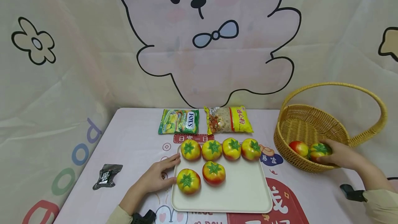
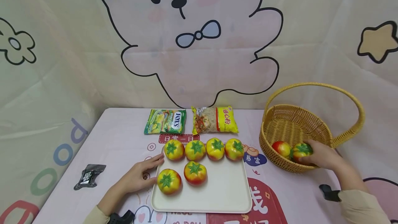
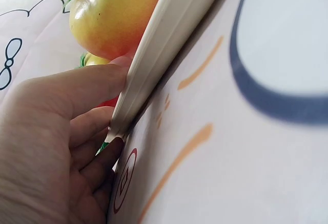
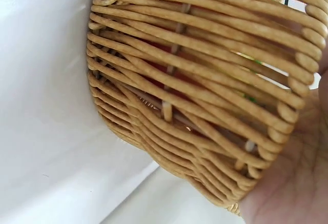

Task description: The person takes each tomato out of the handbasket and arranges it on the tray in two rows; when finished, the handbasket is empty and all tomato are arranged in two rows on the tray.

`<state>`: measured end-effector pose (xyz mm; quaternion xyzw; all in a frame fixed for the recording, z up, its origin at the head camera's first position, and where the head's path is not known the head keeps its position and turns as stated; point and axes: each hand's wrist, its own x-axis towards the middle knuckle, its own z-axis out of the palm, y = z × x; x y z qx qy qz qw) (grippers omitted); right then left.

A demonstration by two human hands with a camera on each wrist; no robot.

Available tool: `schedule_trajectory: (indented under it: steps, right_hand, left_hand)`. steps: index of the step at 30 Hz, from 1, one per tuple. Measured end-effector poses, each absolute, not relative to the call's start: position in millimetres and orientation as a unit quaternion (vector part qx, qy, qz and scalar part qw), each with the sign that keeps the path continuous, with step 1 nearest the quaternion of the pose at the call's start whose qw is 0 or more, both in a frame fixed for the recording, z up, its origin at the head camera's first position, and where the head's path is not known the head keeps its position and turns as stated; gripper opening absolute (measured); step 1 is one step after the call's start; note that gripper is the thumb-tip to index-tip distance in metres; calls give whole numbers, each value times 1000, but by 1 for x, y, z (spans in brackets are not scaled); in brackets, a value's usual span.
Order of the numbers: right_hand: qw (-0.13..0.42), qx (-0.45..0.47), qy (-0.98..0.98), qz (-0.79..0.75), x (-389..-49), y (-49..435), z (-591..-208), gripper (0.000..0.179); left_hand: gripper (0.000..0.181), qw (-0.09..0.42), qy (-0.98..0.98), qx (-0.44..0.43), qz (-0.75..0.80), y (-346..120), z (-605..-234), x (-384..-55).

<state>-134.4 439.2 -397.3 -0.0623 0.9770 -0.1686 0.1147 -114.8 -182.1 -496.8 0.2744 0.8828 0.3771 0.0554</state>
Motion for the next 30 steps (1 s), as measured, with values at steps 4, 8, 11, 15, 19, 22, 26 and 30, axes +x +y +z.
schedule_trajectory:
  steps: [4,8,11,15,19,22,26,30]
  right_hand:
    - [106,-60,978,-170,-134,440,-399,75]
    - [90,-59,980,-169,-133,442,-400,75]
    - [72,-58,981,-171,-131,443,-398,75]
    - [36,-61,980,-184,-128,442,-394,76]
    - [0,-67,976,-208,-125,437,-391,77]
    - [-22,-68,972,-226,-121,430,-387,78]
    - [-36,-59,967,-245,-114,416,-380,78]
    - [-37,-49,965,-256,-108,400,-372,79]
  left_hand:
    - [63,50,883,277,376,-182,-498,-115]
    - [63,47,883,279,374,-182,-498,-115]
    - [63,46,883,279,374,-182,-499,-116]
    - [63,48,883,279,375,-182,-499,-116]
    - [62,49,882,279,376,-182,-499,-116]
    - [62,51,883,277,375,-182,-498,-115]
    - [62,53,884,275,374,-182,-498,-115]
    - [62,51,884,276,372,-183,-499,-115]
